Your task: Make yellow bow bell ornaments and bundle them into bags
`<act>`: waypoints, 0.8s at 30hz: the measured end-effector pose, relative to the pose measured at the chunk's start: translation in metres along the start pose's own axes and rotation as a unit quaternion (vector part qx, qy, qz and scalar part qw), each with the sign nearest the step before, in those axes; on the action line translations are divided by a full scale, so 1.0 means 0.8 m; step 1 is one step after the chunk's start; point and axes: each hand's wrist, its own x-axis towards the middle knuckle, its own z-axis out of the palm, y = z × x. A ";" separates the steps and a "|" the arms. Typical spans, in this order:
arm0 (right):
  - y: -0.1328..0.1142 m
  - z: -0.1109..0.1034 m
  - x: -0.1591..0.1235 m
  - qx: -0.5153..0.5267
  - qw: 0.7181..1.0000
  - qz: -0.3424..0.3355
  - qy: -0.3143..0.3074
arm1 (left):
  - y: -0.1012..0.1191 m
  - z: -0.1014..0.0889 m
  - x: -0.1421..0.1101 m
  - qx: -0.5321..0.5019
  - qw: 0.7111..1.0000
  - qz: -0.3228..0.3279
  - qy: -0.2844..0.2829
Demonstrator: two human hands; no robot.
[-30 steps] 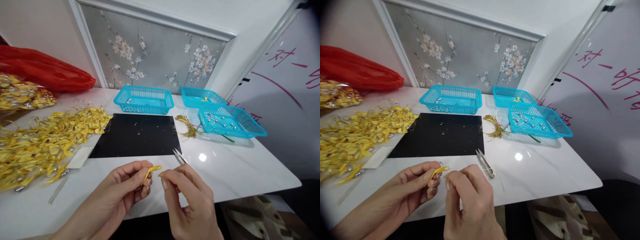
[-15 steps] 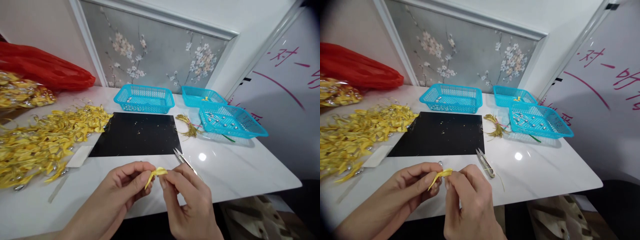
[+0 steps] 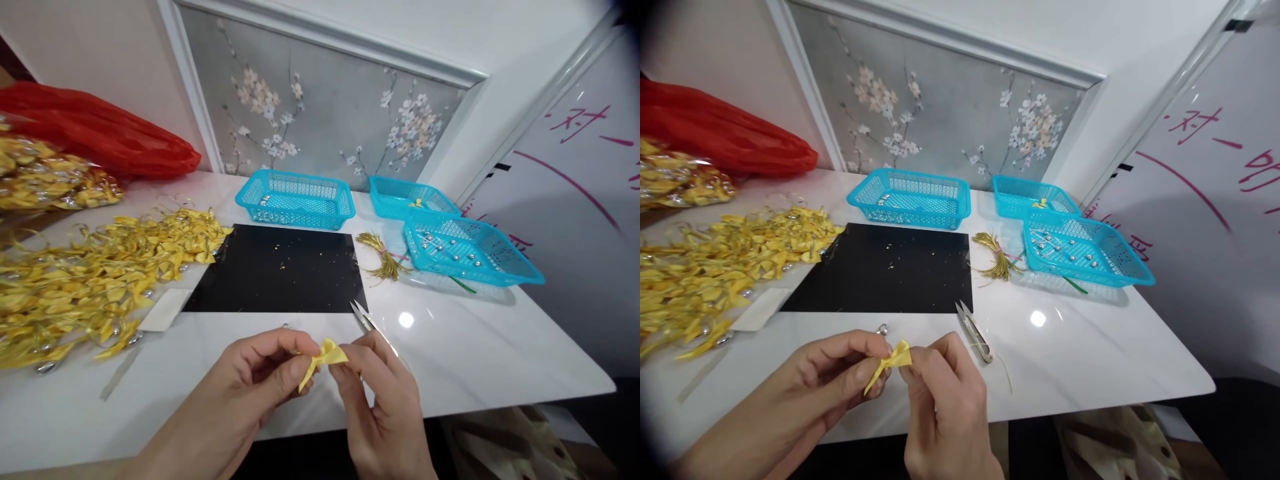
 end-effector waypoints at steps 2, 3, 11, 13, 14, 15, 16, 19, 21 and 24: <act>0.001 0.001 -0.001 0.009 1.000 0.000 -0.002 | -0.001 0.000 -0.001 -0.005 1.000 -0.011 -0.007; 0.002 0.001 -0.002 0.012 1.000 0.000 -0.003 | -0.001 0.000 -0.002 -0.010 1.000 -0.016 -0.010; 0.007 0.006 -0.004 0.024 1.000 -0.004 0.012 | 0.002 0.003 -0.002 -0.027 0.999 -0.021 -0.019; 0.007 0.006 -0.003 0.021 1.000 -0.010 0.018 | 0.000 0.002 -0.002 -0.019 0.999 -0.015 -0.025; 0.007 0.006 -0.003 0.020 1.000 -0.012 0.020 | -0.001 0.000 -0.002 -0.014 0.999 -0.012 -0.026; 0.007 0.006 -0.002 0.018 1.000 -0.012 0.022 | -0.003 -0.001 -0.001 -0.006 1.000 -0.007 -0.025; 0.007 0.007 -0.002 0.018 1.000 -0.012 0.023 | -0.005 -0.004 -0.001 0.006 1.000 0.000 -0.023; 0.008 0.009 -0.004 0.039 0.999 0.009 0.024 | -0.009 -0.009 -0.002 0.069 0.997 0.036 -0.017; 0.010 0.011 -0.006 0.064 0.997 0.037 0.026 | -0.008 -0.011 -0.003 0.123 0.990 0.070 -0.010; 0.012 0.010 -0.009 0.063 0.997 0.043 0.029 | -0.002 -0.008 -0.003 0.193 0.974 0.122 0.003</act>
